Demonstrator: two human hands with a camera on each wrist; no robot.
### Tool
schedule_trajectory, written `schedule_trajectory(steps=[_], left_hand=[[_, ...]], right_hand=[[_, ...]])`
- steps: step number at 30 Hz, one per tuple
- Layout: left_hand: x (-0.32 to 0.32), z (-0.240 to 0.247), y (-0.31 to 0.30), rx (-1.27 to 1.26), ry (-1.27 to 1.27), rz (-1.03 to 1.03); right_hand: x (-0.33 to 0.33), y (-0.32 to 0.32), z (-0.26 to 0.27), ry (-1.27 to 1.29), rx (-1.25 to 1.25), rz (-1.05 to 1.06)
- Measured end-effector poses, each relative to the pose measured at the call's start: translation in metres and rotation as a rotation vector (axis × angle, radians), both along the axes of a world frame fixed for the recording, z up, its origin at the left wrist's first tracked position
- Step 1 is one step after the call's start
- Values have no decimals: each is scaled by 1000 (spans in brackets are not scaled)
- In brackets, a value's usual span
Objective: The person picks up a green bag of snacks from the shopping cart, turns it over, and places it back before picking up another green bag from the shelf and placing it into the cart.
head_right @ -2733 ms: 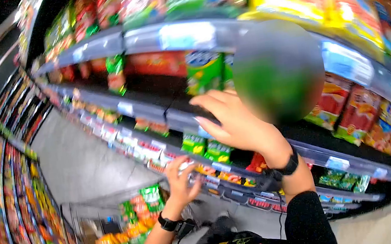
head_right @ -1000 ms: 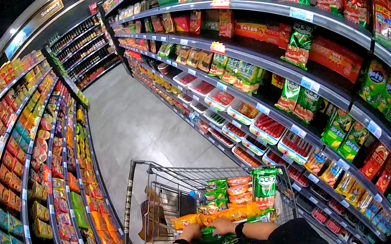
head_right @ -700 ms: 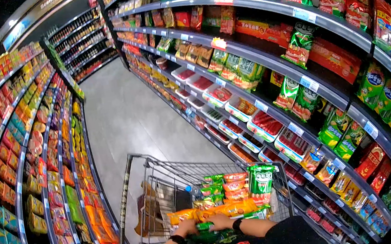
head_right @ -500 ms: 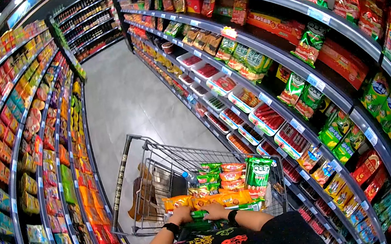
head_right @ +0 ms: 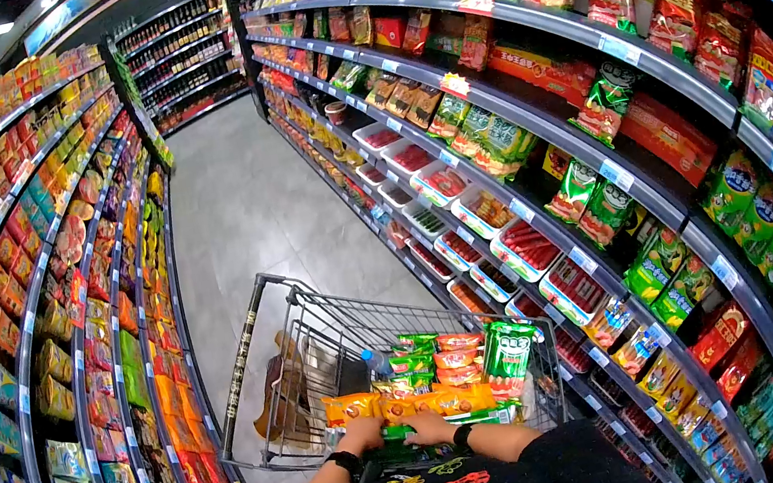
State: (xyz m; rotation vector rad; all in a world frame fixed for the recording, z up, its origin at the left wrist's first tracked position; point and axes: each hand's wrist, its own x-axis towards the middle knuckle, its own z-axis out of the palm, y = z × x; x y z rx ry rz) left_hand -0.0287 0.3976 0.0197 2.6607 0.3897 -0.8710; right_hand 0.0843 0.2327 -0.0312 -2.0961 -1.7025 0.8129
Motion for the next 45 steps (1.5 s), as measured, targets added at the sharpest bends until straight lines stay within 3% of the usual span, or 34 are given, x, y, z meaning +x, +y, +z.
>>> schedule_trajectory(steps=[12,15,16,19,21,22,25,26,29,31,33,38,40,42,43,45], left_hand=[[-2,-6,4,-90,-65,-79],[9,15,9,-95,-21,-168],[13,26,9,-82,3,-162],[22,49,14,-31,-40,-198],[24,97,7,-21,-66,-181],[27,126,0,-3,-63,-178],[31,173,-19,63,-186,-192],[35,193,-29,61,-230,-203],[45,221,-54,21,-399,-252],[56,234,-79,22,-454,-284],[69,236,-105,0,-522,-361],[114,281,-197,-190,-528,-583],[135,281,-230,-228,-662,-722],[151,290,-269,-224,-699,-722],[158,292,-286,-213,-746,-740],[174,292,-324,-177,-882,-780]], right_hand=[[2,-3,11,64,-83,31],[10,1,14,379,-89,4],[14,-2,23,629,-78,-19],[35,7,-3,830,-82,51],[54,3,9,1151,-77,-75],[65,6,5,1240,-284,-197],[80,-8,48,1571,-294,-131],[83,-11,41,1537,-247,-135],[77,-47,111,1512,-388,-461],[71,-83,89,1731,-188,-340],[79,-116,33,1972,-96,-168],[68,-191,105,2184,21,154],[61,-225,125,2268,100,283],[80,-258,102,2101,222,47],[90,-274,86,2157,198,-55],[106,-324,88,2176,424,-149]])
